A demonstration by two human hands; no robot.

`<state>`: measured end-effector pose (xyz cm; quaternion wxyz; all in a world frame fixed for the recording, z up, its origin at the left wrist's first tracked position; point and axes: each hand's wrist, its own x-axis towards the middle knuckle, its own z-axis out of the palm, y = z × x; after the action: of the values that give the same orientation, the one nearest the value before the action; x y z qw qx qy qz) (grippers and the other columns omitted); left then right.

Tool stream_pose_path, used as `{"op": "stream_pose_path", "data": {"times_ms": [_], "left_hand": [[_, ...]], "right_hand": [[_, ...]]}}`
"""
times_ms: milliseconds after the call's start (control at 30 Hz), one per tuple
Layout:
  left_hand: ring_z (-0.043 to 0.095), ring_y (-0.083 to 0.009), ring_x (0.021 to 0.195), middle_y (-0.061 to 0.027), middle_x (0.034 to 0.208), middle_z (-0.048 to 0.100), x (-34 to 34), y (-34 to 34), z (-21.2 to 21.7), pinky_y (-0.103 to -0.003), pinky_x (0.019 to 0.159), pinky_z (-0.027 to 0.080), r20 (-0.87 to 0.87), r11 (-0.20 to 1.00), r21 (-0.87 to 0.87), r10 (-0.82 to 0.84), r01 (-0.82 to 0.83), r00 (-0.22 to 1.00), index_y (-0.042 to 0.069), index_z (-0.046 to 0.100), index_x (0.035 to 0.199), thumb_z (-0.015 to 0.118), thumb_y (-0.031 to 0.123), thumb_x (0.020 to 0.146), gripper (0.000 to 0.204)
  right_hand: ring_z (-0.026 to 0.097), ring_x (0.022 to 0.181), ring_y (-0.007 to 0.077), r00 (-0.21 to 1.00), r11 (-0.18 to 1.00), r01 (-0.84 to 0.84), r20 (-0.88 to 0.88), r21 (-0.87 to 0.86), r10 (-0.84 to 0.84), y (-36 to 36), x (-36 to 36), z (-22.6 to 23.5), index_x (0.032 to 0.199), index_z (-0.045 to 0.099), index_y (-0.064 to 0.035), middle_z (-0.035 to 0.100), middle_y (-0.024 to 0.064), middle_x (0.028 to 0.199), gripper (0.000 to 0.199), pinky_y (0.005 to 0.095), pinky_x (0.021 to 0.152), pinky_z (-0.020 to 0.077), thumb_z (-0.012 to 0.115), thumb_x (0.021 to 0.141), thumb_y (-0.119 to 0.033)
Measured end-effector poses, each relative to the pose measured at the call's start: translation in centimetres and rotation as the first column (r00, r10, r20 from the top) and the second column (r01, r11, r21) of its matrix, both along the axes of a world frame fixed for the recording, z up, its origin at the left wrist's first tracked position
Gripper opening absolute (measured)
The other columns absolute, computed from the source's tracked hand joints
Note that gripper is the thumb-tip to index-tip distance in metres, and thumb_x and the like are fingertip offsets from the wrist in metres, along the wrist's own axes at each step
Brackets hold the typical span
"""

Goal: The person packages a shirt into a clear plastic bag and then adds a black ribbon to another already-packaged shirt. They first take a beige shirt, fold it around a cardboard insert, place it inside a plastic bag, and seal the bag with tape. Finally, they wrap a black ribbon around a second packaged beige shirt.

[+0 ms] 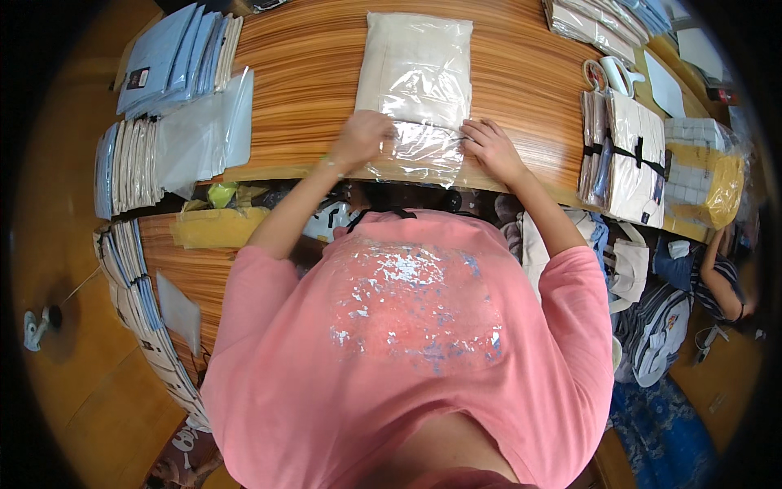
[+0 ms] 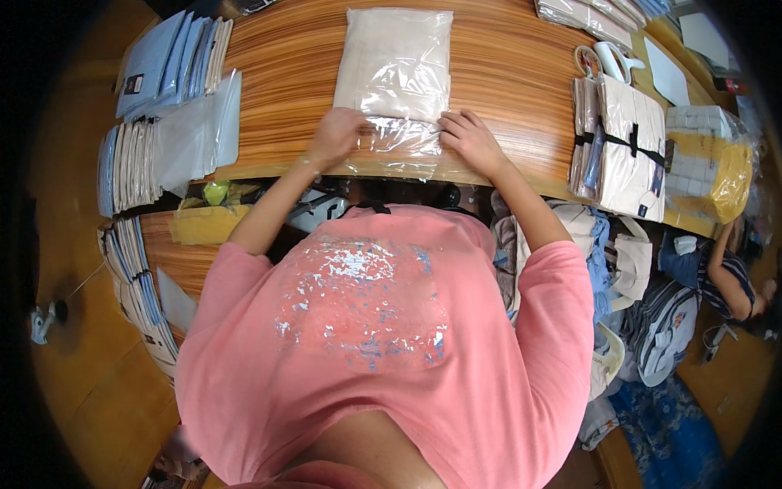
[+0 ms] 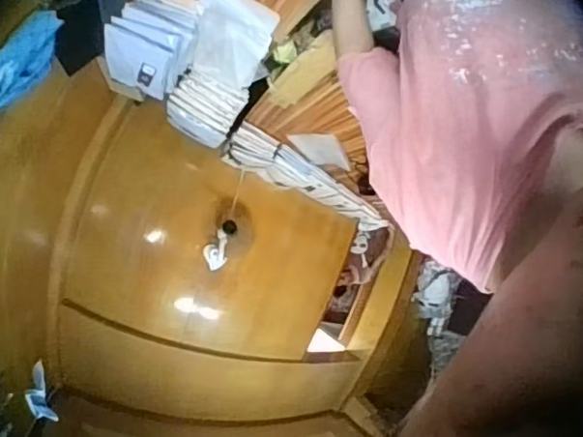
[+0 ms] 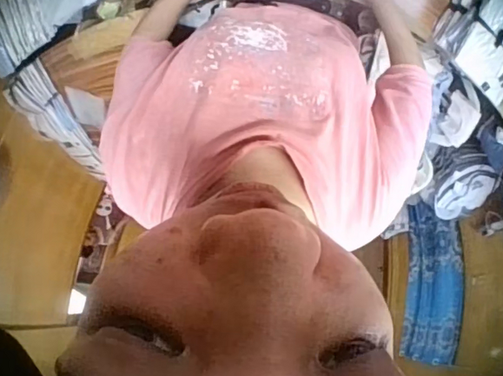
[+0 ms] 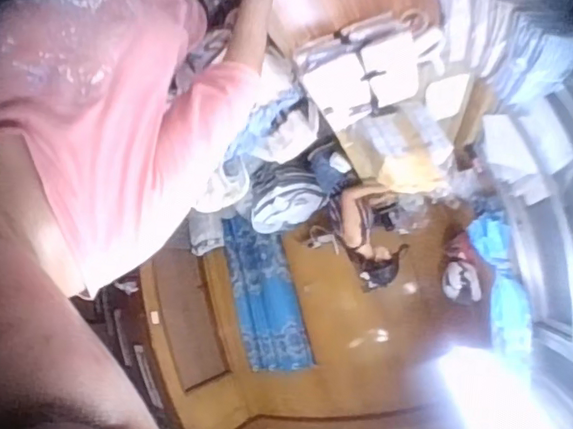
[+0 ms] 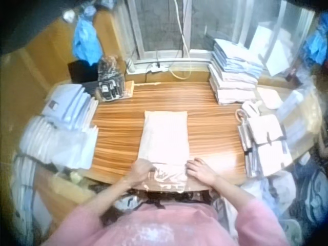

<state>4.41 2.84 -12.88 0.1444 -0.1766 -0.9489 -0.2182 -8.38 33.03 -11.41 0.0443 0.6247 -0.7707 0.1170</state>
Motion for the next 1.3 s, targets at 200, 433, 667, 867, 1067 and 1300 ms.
{"op": "stream_pose_path", "data": {"times_ms": [200, 433, 667, 867, 1067, 1300], "left_hand": [[0.052, -0.0283, 0.110, -0.0114, 0.117, 0.056, 1.9, -6.5, 1.1, -0.038, 0.093, 0.044, 0.100, 0.984, -0.091, -0.145, 0.154, 0.984, 0.002, 0.058, 0.104, 0.057, 0.002, 0.077, 0.026], [0.051, -0.0281, 0.112, -0.0117, 0.121, 0.054, 1.0, -7.2, 0.0, -0.036, 0.091, 0.046, 0.079, 0.938, -0.126, -0.316, 0.324, 0.945, 0.006, 0.058, 0.107, 0.061, 0.011, 0.080, 0.028], [0.056, -0.0267, 0.105, -0.0112, 0.122, 0.053, 0.8, -7.8, 0.3, -0.035, 0.088, 0.047, 0.036, 0.881, -0.278, -0.389, 0.384, 0.920, 0.011, 0.059, 0.104, 0.058, 0.015, 0.082, 0.023], [0.058, -0.0259, 0.100, -0.0109, 0.117, 0.054, 1.1, -7.0, 0.6, -0.035, 0.082, 0.049, 0.076, 0.935, -0.188, -0.290, 0.299, 0.954, 0.011, 0.060, 0.097, 0.061, 0.021, 0.079, 0.020], [0.061, -0.0280, 0.088, -0.0103, 0.108, 0.059, 1.4, -5.4, 1.4, -0.036, 0.076, 0.050, 0.040, 0.979, -0.113, -0.166, 0.169, 0.985, 0.009, 0.061, 0.096, 0.057, 0.024, 0.085, 0.019], [0.059, -0.0367, 0.081, -0.0172, 0.091, 0.062, -2.0, -2.0, 0.2, -0.042, 0.067, 0.046, 0.222, 0.718, 0.451, 0.485, -0.530, 0.846, 0.003, 0.058, 0.095, 0.045, 0.025, 0.093, 0.026]], "right_hand": [[0.046, 0.118, 0.0236, 0.999, 1.000, 0.006, -0.042, -0.004, -0.006, -0.5, 0.3, -0.2, 0.094, 0.055, -0.0111, 0.055, 0.0077, 0.116, 0.017, 0.0421, 0.100, 0.0363, 0.052, 0.079, -0.018], [0.047, 0.117, 0.0254, 0.996, 0.998, 0.048, -0.075, 0.037, -0.045, -0.9, 1.0, -0.3, 0.092, 0.052, -0.0106, 0.054, 0.0092, 0.114, 0.016, 0.0422, 0.099, 0.0374, 0.054, 0.078, -0.018], [0.049, 0.114, 0.0281, 0.995, 0.996, 0.094, -0.024, 0.007, -0.094, -1.5, 1.7, 0.3, 0.090, 0.053, -0.0081, 0.055, 0.0111, 0.113, 0.017, 0.0432, 0.097, 0.0393, 0.058, 0.079, -0.019], [0.055, 0.102, 0.0316, 0.952, 0.977, 0.198, 0.255, -0.081, -0.172, -1.4, 1.6, 0.6, 0.086, 0.055, -0.0045, 0.057, 0.0133, 0.109, 0.014, 0.0396, 0.086, 0.0458, 0.058, 0.083, -0.018], [0.060, 0.083, 0.0314, 0.899, 0.941, 0.285, 0.391, -0.181, -0.197, -1.8, 1.5, 0.7, 0.085, 0.055, -0.0028, 0.061, 0.0130, 0.098, 0.015, 0.0361, 0.072, 0.0491, 0.057, 0.085, -0.018], [0.061, 0.065, 0.0286, 0.343, 0.512, 0.857, 0.808, -0.060, -0.479, -5.4, -0.7, -1.0, 0.090, 0.065, -0.0038, 0.062, 0.0157, 0.070, 0.029, 0.0339, 0.062, 0.0454, 0.055, 0.089, -0.031]]}}
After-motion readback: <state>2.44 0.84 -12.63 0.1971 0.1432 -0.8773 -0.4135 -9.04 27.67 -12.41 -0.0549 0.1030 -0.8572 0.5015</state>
